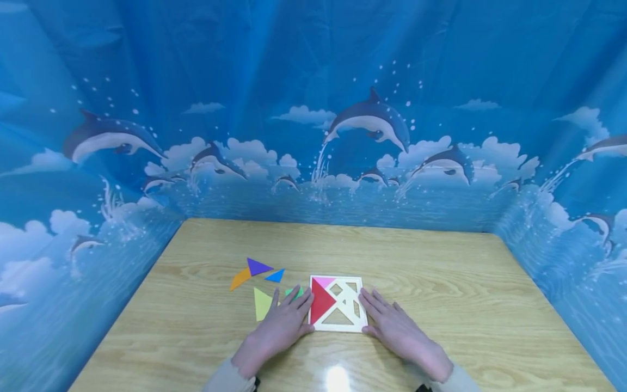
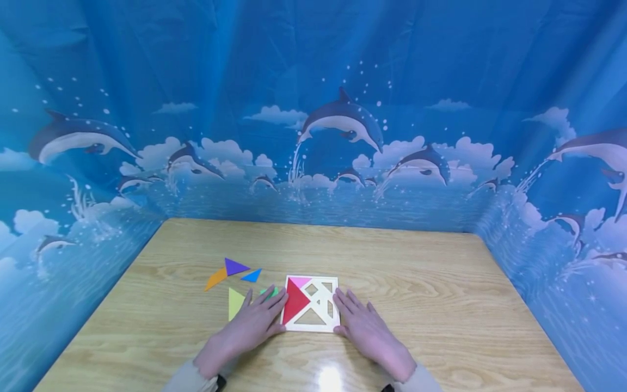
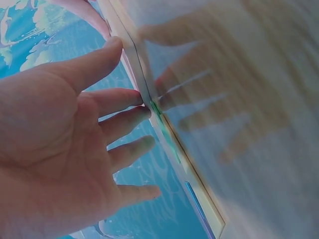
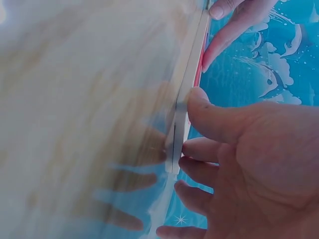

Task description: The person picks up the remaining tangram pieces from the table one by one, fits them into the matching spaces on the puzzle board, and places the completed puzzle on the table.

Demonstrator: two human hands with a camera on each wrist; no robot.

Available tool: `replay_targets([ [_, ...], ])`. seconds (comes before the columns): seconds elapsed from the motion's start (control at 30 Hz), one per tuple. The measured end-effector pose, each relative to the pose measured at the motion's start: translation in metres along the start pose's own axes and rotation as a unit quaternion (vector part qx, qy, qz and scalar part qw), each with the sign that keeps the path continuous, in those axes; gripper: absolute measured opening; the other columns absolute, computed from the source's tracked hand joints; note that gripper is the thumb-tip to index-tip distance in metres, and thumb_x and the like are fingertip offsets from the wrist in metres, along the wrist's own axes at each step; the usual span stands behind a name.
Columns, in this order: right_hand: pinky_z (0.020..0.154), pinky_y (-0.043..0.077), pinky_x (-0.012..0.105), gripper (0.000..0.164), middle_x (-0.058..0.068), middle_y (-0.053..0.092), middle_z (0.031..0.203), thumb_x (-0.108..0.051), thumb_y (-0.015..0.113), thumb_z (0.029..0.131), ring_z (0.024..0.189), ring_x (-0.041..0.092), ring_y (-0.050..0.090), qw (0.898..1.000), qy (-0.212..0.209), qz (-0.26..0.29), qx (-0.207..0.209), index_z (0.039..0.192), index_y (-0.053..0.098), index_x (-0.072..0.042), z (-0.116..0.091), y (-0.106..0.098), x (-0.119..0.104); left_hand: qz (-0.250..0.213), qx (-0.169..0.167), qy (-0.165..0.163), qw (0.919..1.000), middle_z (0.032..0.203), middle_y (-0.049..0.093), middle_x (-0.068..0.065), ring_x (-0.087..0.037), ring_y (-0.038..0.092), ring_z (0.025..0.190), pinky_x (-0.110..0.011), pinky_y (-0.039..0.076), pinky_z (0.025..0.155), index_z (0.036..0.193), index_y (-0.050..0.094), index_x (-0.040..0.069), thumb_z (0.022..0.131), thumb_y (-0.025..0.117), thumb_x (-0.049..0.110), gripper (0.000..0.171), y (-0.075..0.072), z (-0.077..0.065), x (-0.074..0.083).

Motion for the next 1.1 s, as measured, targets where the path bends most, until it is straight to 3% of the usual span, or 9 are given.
replay_targets([
  [0.23,0.112,0.030,0.069,0.067,0.015,0.030,0.163,-0.032,0.060,0.101,0.148,0.040,0.030,1.000,-0.009,-0.001,-0.001,0.154,0.036,0.000,-0.002,0.001,-0.003,-0.016,0.001,0.014,0.9998,0.156,0.044,-0.012,-0.040,0.036,0.146,-0.071,0.023,0.115,0.148,0.049,0.004,0.095,0.067,0.039,0.065,-0.001,0.001,-0.003],
  [0.37,0.113,0.029,0.069,0.067,0.015,0.029,0.163,-0.033,0.060,0.101,0.149,0.039,0.029,1.000,-0.003,0.002,-0.006,0.154,0.036,-0.001,-0.001,0.002,-0.003,-0.054,0.013,0.036,0.9978,0.149,0.051,-0.017,-0.045,0.040,0.142,-0.074,0.027,0.111,0.142,0.055,0.001,0.097,0.066,0.031,0.055,-0.014,0.002,-0.011],
  [0.47,0.113,0.028,0.069,0.068,0.014,0.029,0.164,-0.034,0.061,0.100,0.149,0.039,0.028,1.000,0.001,0.003,-0.009,0.155,0.036,-0.001,0.000,0.001,-0.003,-0.081,0.030,0.041,0.9954,0.142,0.058,-0.020,-0.045,0.047,0.136,-0.068,0.033,0.111,0.137,0.059,-0.001,0.098,0.066,0.021,0.045,-0.030,0.003,-0.023],
  [0.6,0.113,0.029,0.069,0.069,0.015,0.030,0.164,-0.034,0.061,0.100,0.149,0.039,0.029,1.000,-0.001,0.000,-0.010,0.154,0.036,-0.001,0.000,0.001,-0.003,-0.096,0.066,0.021,0.9930,0.135,0.064,-0.018,-0.040,0.056,0.128,-0.054,0.045,0.108,0.131,0.064,0.000,0.095,0.069,0.009,0.038,-0.052,0.001,-0.047],
  [0.7,0.112,0.030,0.069,0.068,0.015,0.030,0.163,-0.034,0.061,0.100,0.149,0.039,0.030,1.000,-0.004,-0.004,-0.009,0.154,0.037,-0.001,0.001,0.002,-0.003,-0.098,0.075,0.002,0.9924,0.131,0.066,-0.017,-0.038,0.060,0.125,-0.051,0.049,0.105,0.128,0.066,-0.001,0.090,0.073,0.002,0.038,-0.060,-0.004,-0.065],
  [0.93,0.111,0.031,0.070,0.068,0.015,0.031,0.163,-0.033,0.061,0.100,0.148,0.040,0.030,1.000,-0.008,-0.007,-0.008,0.154,0.038,0.000,0.000,0.001,-0.004,-0.101,-0.006,-0.016,0.9948,0.136,0.060,-0.022,-0.043,0.055,0.127,-0.057,0.044,0.108,0.130,0.064,-0.003,0.076,0.086,0.012,0.060,-0.038,-0.019,-0.088],
  [1.0,0.111,0.031,0.070,0.068,0.015,0.031,0.163,-0.033,0.061,0.100,0.148,0.040,0.031,1.000,-0.008,-0.006,-0.007,0.154,0.038,0.000,0.000,0.001,-0.004,-0.099,-0.009,-0.017,0.9949,0.135,0.060,-0.022,-0.042,0.055,0.126,-0.057,0.044,0.107,0.129,0.065,-0.002,0.075,0.087,0.014,0.061,-0.034,-0.020,-0.091],
  [1.1,0.112,0.030,0.069,0.068,0.015,0.031,0.163,-0.033,0.061,0.100,0.148,0.040,0.030,1.000,-0.008,-0.003,-0.006,0.154,0.037,-0.001,0.000,0.000,-0.005,-0.085,0.014,-0.011,0.9962,0.128,0.064,-0.020,-0.040,0.059,0.120,-0.055,0.048,0.103,0.122,0.069,-0.001,0.074,0.087,0.012,0.052,-0.035,-0.021,-0.092],
])
Point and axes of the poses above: each hand's wrist, its own z-axis towards the middle knuckle, its own y-axis out of the palm, x = y × z, the point moved 10 cm from there along z, towards the middle knuckle
